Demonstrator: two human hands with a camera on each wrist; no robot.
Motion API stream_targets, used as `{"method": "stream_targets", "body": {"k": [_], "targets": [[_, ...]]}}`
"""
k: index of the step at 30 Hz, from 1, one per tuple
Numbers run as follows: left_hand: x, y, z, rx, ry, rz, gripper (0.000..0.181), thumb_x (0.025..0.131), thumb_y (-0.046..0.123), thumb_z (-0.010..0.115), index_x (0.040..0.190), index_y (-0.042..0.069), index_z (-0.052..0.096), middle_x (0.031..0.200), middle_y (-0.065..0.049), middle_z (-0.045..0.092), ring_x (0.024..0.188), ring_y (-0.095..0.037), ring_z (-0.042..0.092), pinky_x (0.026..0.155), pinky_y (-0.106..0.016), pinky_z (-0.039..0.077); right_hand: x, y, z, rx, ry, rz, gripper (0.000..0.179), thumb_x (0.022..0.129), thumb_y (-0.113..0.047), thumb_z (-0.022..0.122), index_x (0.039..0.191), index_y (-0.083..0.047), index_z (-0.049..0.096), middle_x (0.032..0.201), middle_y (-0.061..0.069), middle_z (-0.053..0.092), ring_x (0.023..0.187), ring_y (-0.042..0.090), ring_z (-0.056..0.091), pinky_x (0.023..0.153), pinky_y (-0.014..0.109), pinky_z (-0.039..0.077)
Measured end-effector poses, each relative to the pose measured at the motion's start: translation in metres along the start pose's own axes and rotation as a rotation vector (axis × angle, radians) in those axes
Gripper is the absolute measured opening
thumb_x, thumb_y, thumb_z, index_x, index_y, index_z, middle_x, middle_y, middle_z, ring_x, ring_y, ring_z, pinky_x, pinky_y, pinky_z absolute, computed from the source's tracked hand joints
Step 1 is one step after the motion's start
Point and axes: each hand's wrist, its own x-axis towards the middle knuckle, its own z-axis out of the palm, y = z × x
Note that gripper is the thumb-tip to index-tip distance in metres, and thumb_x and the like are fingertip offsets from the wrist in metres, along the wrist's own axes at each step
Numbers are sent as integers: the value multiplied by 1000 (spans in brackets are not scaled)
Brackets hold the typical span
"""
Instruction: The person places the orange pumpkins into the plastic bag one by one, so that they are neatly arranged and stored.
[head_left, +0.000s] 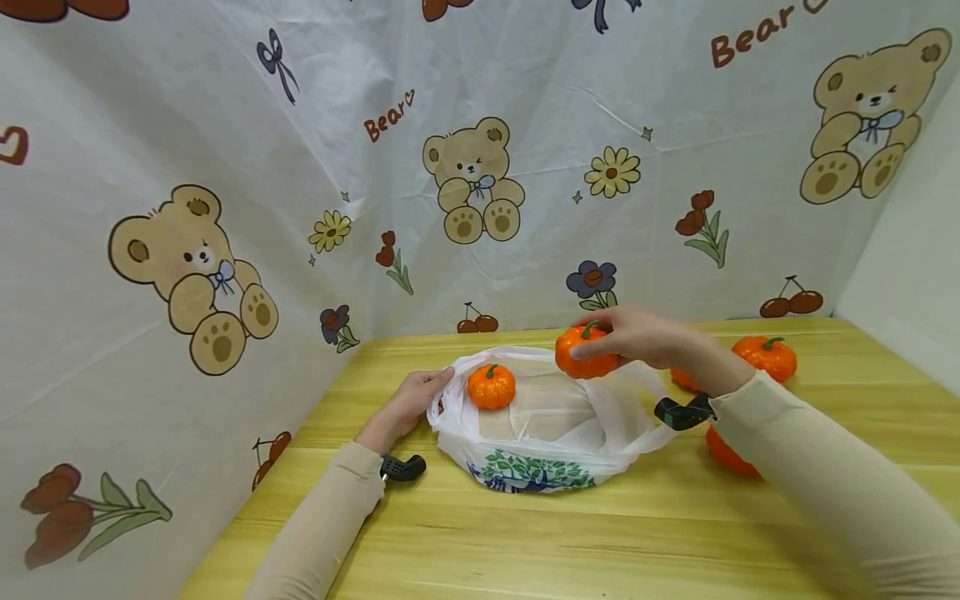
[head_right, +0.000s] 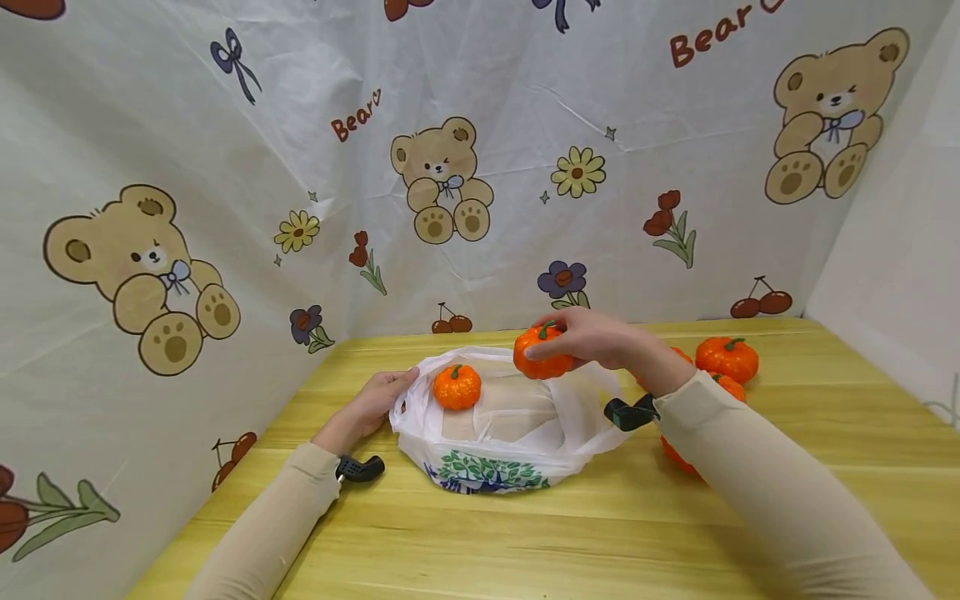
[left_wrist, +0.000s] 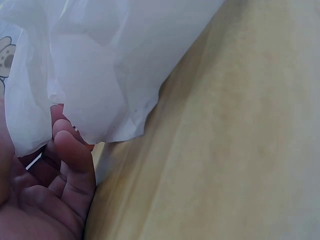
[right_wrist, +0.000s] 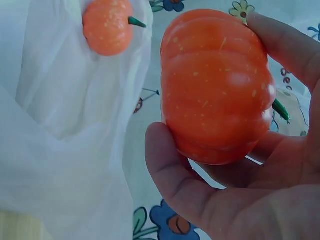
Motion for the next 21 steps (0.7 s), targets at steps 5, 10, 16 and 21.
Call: {"method": "stream_targets", "body": {"k": [5, 10, 16, 21], "targets": [[1, -1, 0, -14, -14, 1, 54, 102, 52, 59, 131, 8, 71, 97, -3, 74, 79, -11, 70, 69, -25, 59, 14, -1, 15, 22, -18, -12, 70, 94, -33, 76, 150, -2, 47, 130, 21, 59, 97, 23, 69, 86, 34, 61], [0, 0, 0, -22, -17, 8, 55, 102, 52, 60, 131, 7, 70, 94, -2, 75, 78, -11, 71, 68, -25, 59, 27, -2, 26, 24, -19, -11, 70, 94, -32, 77, 149, -2, 48, 130, 21, 58, 98, 23, 68, 86, 34, 62], [0, 1, 0, -27, -24, 4, 53, 103, 50, 59, 132, 7, 70, 93, -2, 75, 77, -11, 71, 68, -25, 59, 40, -1, 38, 16, -30, 6, 67, 92, -33, 79, 144, -2, 52, 126, 19, 61, 97, 22, 68, 82, 33, 62], [0, 0, 0, -22, -20, 5, 55, 103, 51, 59, 134, 7, 68, 97, -1, 75, 80, -10, 71, 70, -24, 59, 50, 3, 48, 26, -42, 30, 66, 91, -33, 80, 142, -2, 53, 124, 17, 62, 95, 22, 67, 80, 32, 62]]}}
